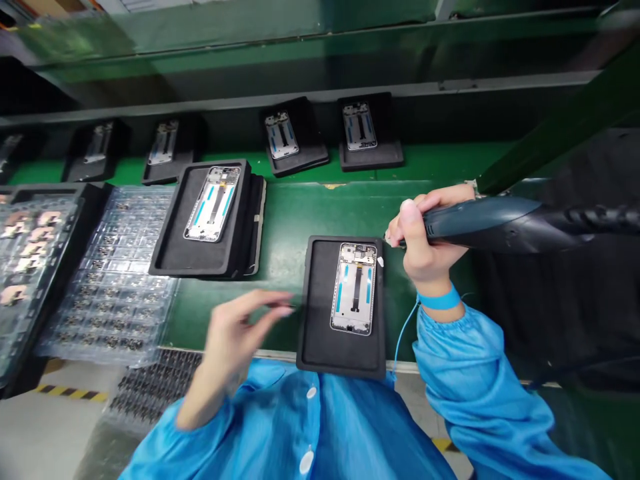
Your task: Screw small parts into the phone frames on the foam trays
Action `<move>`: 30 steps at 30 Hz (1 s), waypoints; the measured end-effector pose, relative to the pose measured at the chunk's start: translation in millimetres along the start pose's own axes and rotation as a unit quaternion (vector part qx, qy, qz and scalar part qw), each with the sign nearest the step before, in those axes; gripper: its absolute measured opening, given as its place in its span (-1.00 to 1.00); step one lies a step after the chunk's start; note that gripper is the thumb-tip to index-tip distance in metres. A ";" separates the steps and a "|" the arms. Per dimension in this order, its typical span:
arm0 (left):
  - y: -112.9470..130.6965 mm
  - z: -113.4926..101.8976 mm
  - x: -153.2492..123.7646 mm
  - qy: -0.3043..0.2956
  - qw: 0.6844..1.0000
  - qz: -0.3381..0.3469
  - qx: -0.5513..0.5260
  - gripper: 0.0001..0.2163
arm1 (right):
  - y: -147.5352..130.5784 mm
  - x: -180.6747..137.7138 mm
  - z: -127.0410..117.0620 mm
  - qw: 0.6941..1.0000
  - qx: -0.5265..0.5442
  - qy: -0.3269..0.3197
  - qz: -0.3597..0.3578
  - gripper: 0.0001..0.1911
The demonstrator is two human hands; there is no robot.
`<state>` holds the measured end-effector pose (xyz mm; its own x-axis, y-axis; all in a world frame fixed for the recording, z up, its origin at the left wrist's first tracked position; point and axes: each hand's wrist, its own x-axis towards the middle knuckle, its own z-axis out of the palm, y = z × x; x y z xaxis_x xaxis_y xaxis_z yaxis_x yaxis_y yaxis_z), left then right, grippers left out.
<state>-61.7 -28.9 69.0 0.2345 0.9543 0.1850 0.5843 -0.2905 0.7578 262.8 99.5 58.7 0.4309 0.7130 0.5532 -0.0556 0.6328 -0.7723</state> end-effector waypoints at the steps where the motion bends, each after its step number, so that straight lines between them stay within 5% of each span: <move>1: 6.4 23.4 13.8 -0.068 0.996 0.038 -0.029 -0.77 | 1.7 0.1 -0.7 1.000 0.000 -0.004 0.004 -0.50; 5: 19.3 92.3 46.0 -0.235 0.966 0.098 -0.033 -0.82 | 11.9 0.8 -5.2 1.000 -0.008 -0.006 0.015 -0.47; 10: 25.2 101.3 47.2 -0.324 0.941 0.099 0.009 -0.86 | 21.8 3.1 -11.0 1.000 -0.015 -0.010 0.012 -0.50; 19: 23.5 88.4 42.2 -0.283 0.950 0.099 0.086 -0.51 | 15.2 4.6 -8.6 0.999 -0.026 -0.023 -0.006 -0.53; 26: 2.5 92.1 26.3 -0.209 0.961 0.153 0.099 -0.72 | -6.9 18.6 -15.4 0.999 -0.040 -0.002 -0.011 -0.48; 30: -9.3 95.4 48.0 -0.198 0.963 0.163 0.079 -0.79 | -11.5 35.5 -33.9 0.997 -0.071 0.038 -0.019 -0.50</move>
<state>18.2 12.9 11.1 0.6853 0.7183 0.1202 0.5332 -0.6073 0.5890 309.3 107.4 76.6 0.4975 0.6616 0.5610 0.0866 0.6056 -0.7910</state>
